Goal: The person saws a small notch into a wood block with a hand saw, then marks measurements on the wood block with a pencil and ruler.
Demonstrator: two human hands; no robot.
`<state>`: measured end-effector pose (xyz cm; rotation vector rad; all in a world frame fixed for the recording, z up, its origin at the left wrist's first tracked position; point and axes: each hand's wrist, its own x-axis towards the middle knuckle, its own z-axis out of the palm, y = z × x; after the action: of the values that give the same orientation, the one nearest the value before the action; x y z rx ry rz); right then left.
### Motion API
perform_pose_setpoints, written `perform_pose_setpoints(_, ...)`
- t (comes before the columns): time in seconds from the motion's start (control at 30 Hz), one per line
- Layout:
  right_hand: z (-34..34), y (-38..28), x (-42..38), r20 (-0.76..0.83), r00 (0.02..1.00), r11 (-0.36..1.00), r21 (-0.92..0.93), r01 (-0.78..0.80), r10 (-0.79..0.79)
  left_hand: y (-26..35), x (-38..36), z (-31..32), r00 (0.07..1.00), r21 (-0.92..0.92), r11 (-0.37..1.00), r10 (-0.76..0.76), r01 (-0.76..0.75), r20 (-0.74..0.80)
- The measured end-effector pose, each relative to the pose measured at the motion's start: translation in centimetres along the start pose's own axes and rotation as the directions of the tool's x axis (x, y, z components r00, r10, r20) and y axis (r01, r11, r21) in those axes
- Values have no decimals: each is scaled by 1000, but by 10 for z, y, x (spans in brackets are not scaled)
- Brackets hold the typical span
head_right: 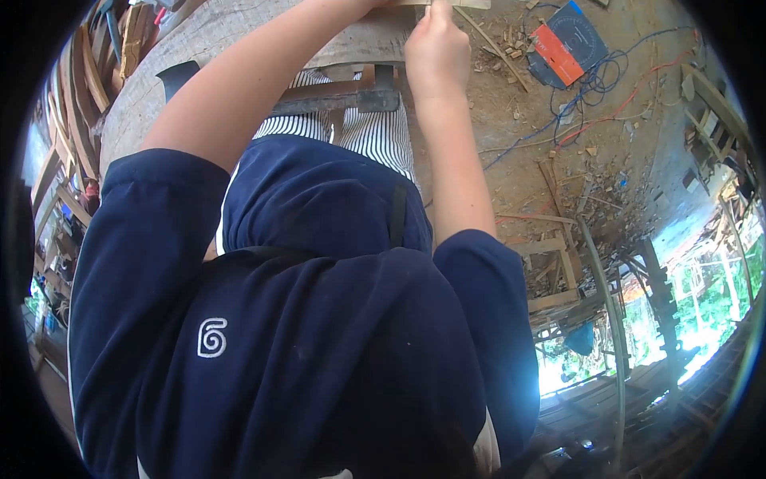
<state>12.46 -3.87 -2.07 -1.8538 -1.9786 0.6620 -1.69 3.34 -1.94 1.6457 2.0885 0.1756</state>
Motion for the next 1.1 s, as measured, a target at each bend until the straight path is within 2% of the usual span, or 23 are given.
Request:
perform_pose_setpoints(0.07,-1,0,-5,-1,1000,1000,-11,12,-12,0,2,-1,1000,6,1000,-10,10,-6)
perform_pose_setpoints(0.17,-11,10,-49,63,992,993,26,-111,109,-1,4,5,999,-7,1000,-21,21,-35)
perform_pose_setpoints(0.3,0,2,-7,31,998,999,11,-51,51,1,4,-1,1000,44,999,-3,3,4)
perform_pose_setpoints(0.37,0,0,-8,17,999,999,0,-44,44,-1,1,2,999,3,1000,7,-7,-41)
perform_pose_setpoints(0.43,-1,1,-16,-8,1000,1000,-7,-19,19,0,2,-1,1000,8,1000,-6,6,-16)
perform_pose_setpoints(0.5,-11,3,-48,42,992,991,57,-123,121,0,4,-3,1000,12,1000,-22,22,8)
perform_pose_setpoints(0.6,-8,0,-29,57,990,991,22,-129,128,1,0,1,1000,-14,1000,-12,12,-20)
perform_pose_setpoints(0.73,-6,-6,-2,34,998,999,22,-46,45,-2,1,3,1000,8,1000,0,0,2)
perform_pose_setpoints(0.77,-11,-6,-18,77,990,992,47,-121,117,-2,4,3,1000,-4,1000,-9,9,13)
perform_pose_setpoints(0.83,-16,2,-49,89,988,989,54,-135,130,0,5,5,1000,9,1000,-4,4,-14)
perform_pose_setpoints(0.93,-6,4,-41,117,980,983,71,-169,160,0,3,0,1000,38,999,-11,11,0)
perform_pose_setpoints(1.0,8,3,-7,-24,1000,999,51,-14,16,3,4,-4,999,44,999,-21,20,25)
perform_pose_setpoints(1.1,-1,-2,-10,19,998,998,28,-61,61,4,2,-3,999,29,999,-41,40,25)
